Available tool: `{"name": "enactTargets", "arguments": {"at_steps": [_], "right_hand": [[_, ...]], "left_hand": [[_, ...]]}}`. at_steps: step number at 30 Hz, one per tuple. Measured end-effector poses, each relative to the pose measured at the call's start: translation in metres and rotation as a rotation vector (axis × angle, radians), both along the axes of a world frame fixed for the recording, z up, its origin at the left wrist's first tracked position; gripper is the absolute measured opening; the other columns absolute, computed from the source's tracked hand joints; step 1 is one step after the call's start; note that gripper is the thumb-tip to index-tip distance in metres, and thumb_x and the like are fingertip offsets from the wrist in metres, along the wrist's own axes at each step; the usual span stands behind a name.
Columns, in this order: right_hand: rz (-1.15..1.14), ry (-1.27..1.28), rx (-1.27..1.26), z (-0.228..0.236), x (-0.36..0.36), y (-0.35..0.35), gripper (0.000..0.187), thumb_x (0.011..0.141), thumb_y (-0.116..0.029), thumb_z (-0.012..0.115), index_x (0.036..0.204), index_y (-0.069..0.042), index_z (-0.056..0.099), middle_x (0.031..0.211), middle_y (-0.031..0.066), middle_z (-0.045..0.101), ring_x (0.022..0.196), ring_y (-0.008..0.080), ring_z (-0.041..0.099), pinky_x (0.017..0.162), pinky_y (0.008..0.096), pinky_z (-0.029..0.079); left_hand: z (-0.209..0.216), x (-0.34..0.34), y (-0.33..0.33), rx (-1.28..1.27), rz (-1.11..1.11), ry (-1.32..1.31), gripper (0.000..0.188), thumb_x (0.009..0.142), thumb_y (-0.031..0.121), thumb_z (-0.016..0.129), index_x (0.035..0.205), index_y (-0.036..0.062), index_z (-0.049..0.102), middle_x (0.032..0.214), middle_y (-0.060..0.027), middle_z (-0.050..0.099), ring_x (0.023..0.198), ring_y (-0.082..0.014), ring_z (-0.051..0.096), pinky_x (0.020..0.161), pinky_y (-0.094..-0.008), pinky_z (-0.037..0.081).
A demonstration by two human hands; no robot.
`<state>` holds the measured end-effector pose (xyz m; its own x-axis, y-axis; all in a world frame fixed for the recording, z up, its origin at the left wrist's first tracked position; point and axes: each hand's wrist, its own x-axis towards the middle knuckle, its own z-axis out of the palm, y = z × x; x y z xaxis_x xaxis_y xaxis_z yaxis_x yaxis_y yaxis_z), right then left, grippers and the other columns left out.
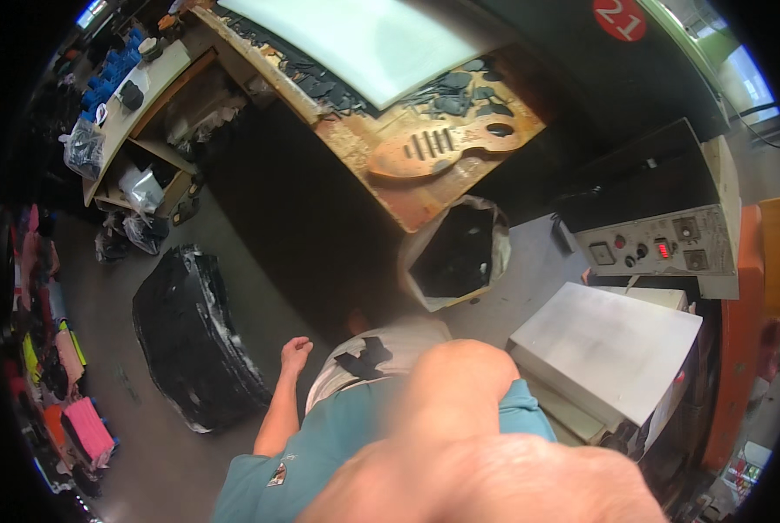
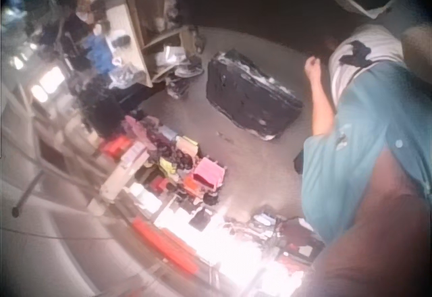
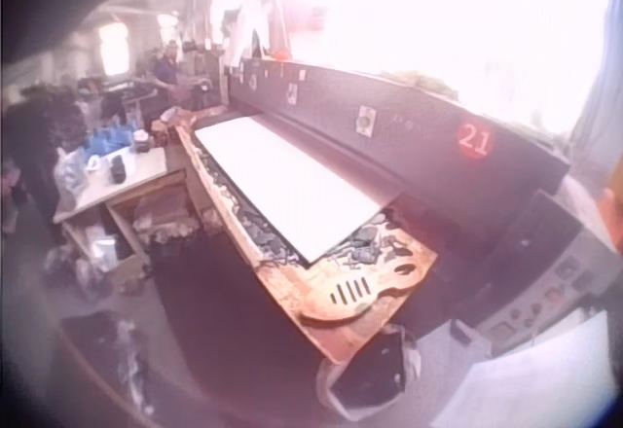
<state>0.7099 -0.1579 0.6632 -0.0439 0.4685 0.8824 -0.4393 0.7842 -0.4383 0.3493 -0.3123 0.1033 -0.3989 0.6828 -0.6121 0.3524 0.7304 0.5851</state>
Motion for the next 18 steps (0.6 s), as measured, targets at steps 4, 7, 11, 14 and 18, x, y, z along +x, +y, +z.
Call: {"name": "enactTargets", "arguments": {"at_steps": [4, 7, 11, 14, 18], "right_hand": [[0.032, -0.034, -0.008, -0.007, -0.040, 0.033, 0.008, 0.101, -0.001, 0.060, 0.106, 0.002, 0.065, 0.090, 0.0114, 0.064, 0.077, 0.0229, 0.065, 0.074, 0.0396, 0.055], [0.061, -0.035, 0.002, -0.014, -0.065, 0.065, 0.008, 0.100, -0.001, 0.061, 0.107, 0.002, 0.065, 0.090, 0.0115, 0.065, 0.077, 0.0229, 0.065, 0.074, 0.0397, 0.055], [0.134, 0.037, -0.005, -0.024, -0.085, 0.124, 0.009, 0.100, -0.001, 0.061, 0.107, 0.002, 0.066, 0.090, 0.0116, 0.065, 0.077, 0.0230, 0.065, 0.074, 0.0398, 0.055], [0.195, 0.099, -0.028, -0.025, -0.100, 0.172, 0.009, 0.100, -0.001, 0.061, 0.107, 0.002, 0.066, 0.090, 0.0116, 0.066, 0.077, 0.0230, 0.066, 0.074, 0.0400, 0.056], [0.264, 0.080, 0.013, -0.021, -0.122, 0.230, 0.009, 0.100, 0.000, 0.061, 0.108, 0.002, 0.066, 0.090, 0.0117, 0.066, 0.077, 0.0230, 0.066, 0.074, 0.0401, 0.056]], "left_hand": [[-0.009, -0.047, 0.014, 0.027, 0.117, -0.081, 0.035, 0.090, 0.021, 0.083, 0.121, 0.0044, 0.078, 0.113, -0.0124, 0.081, 0.105, -0.0219, 0.076, 0.097, -0.0365, 0.059], [-0.017, -0.052, 0.037, -0.063, 0.182, -0.060, 0.034, 0.089, 0.017, 0.084, 0.119, 0.0051, 0.079, 0.110, -0.0118, 0.081, 0.103, -0.0213, 0.077, 0.097, -0.0364, 0.060], [-0.014, -0.046, 0.068, -0.018, 0.012, -0.014, 0.034, 0.089, 0.020, 0.083, 0.120, 0.0057, 0.079, 0.110, -0.0130, 0.081, 0.104, -0.0225, 0.077, 0.095, -0.0356, 0.060], [0.001, -0.064, 0.095, -0.009, 0.030, -0.129, 0.037, 0.090, 0.022, 0.084, 0.123, 0.0065, 0.078, 0.113, -0.0140, 0.081, 0.106, -0.0230, 0.077, 0.096, -0.0350, 0.060], [0.015, -0.095, 0.135, 0.011, 0.151, -0.121, 0.036, 0.092, 0.021, 0.083, 0.124, 0.0048, 0.078, 0.117, -0.0132, 0.080, 0.107, -0.0219, 0.076, 0.100, -0.0362, 0.059]]}}
